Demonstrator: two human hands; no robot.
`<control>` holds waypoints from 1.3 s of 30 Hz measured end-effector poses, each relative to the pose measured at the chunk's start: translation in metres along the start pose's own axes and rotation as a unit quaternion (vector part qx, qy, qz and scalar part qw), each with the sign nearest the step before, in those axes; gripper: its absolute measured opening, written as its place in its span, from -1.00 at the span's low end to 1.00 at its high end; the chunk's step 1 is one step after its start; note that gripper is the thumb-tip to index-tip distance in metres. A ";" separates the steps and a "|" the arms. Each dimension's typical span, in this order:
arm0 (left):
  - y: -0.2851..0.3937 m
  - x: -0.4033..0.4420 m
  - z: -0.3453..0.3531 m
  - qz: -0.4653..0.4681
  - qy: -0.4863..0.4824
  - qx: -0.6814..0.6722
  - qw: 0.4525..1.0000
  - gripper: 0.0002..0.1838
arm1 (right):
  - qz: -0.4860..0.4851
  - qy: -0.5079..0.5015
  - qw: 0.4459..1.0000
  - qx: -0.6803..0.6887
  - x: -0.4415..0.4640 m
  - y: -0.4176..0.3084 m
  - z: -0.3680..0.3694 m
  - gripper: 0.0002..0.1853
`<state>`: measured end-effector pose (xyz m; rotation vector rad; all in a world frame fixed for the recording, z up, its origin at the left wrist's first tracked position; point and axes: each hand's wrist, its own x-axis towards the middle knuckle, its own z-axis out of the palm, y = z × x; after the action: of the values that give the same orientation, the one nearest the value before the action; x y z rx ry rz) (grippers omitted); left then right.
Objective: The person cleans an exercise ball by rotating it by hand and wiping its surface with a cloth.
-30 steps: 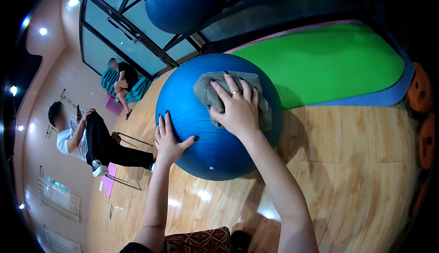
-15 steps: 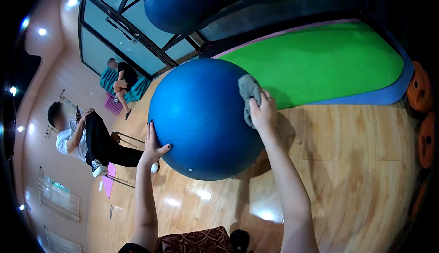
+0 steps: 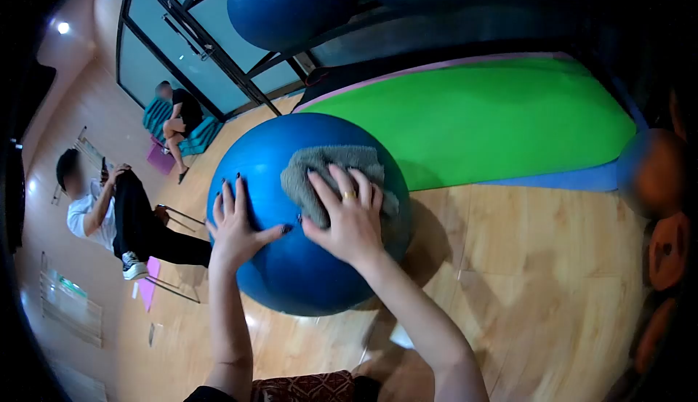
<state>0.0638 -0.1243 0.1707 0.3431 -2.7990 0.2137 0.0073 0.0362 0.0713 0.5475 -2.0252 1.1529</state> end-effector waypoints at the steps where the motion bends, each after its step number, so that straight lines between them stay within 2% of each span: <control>1: -0.002 -0.001 -0.001 0.005 -0.006 0.004 1.000 0.34 | -0.004 -0.007 1.000 -0.001 -0.004 0.001 -0.004 -0.38; 4: -0.008 -0.002 -0.013 0.020 -0.038 -0.041 0.998 0.40 | -0.005 -0.024 0.999 0.031 -0.012 0.008 -0.011 -0.38; 5: -0.022 0.003 -0.010 0.060 -0.001 -0.093 0.994 0.41 | -0.008 -0.040 0.999 0.026 -0.013 0.012 -0.012 -0.38; 7: -0.038 0.016 -0.017 0.013 0.036 -0.075 0.996 0.41 | -0.005 -0.062 0.998 0.023 -0.010 0.018 -0.015 -0.40; 8: -0.039 0.023 -0.019 -0.046 0.018 -0.055 0.997 0.42 | 0.007 -0.086 0.996 0.027 -0.010 0.019 -0.019 -0.41; 9: -0.047 0.029 -0.009 -0.054 -0.015 -0.031 0.998 0.41 | 0.005 -0.097 0.995 0.022 -0.010 0.023 -0.020 -0.41; 11: -0.039 0.038 0.006 -0.067 -0.064 -0.065 0.994 0.40 | -0.009 -0.116 0.993 0.005 -0.013 0.033 -0.017 -0.40; 13: -0.030 0.037 0.006 -0.059 -0.050 -0.078 0.994 0.40 | 0.008 -0.110 0.994 0.020 -0.008 0.026 -0.018 -0.40; 15: -0.010 0.032 0.003 -0.055 -0.057 -0.079 0.994 0.40 | -0.030 -0.138 0.989 -0.035 0.002 0.009 -0.026 -0.39; 19: 0.020 0.011 -0.006 -0.053 -0.066 -0.075 0.994 0.41 | -0.050 -0.202 0.976 -0.065 0.063 -0.025 -0.023 -0.44; 22: 0.028 -0.010 -0.006 -0.040 -0.031 -0.100 0.994 0.40 | -0.044 -0.190 0.978 -0.071 0.112 -0.016 0.001 -0.49; 24: 0.026 -0.016 -0.004 -0.043 -0.018 -0.112 0.993 0.40 | 0.007 -0.209 0.973 -0.094 0.136 0.000 0.025 -0.53; 26: 0.023 -0.020 -0.002 -0.043 -0.024 -0.116 0.992 0.41 | 0.105 -0.283 0.948 -0.096 0.158 0.008 0.039 -0.53; 29: 0.022 -0.012 -0.005 -0.050 -0.051 -0.122 0.990 0.44 | 0.157 -0.315 0.931 -0.100 0.176 0.012 0.051 -0.50; 33: 0.027 -0.007 0.002 -0.044 -0.008 -0.128 0.991 0.41 | 0.120 -0.299 0.941 -0.104 0.164 0.015 0.045 -0.51; 36: 0.032 -0.002 -0.002 -0.059 -0.028 -0.136 0.989 0.40 | 0.004 -0.258 0.963 -0.073 0.138 0.002 0.022 -0.46; 39: 0.036 0.008 -0.005 -0.058 -0.039 -0.150 0.986 0.40 | -0.065 -0.242 0.964 -0.085 0.103 -0.025 -0.006 -0.43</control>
<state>0.0488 -0.0902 0.1739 0.4463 -2.8189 -0.2505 -0.0402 0.0279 0.1661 0.9296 -2.4262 0.8076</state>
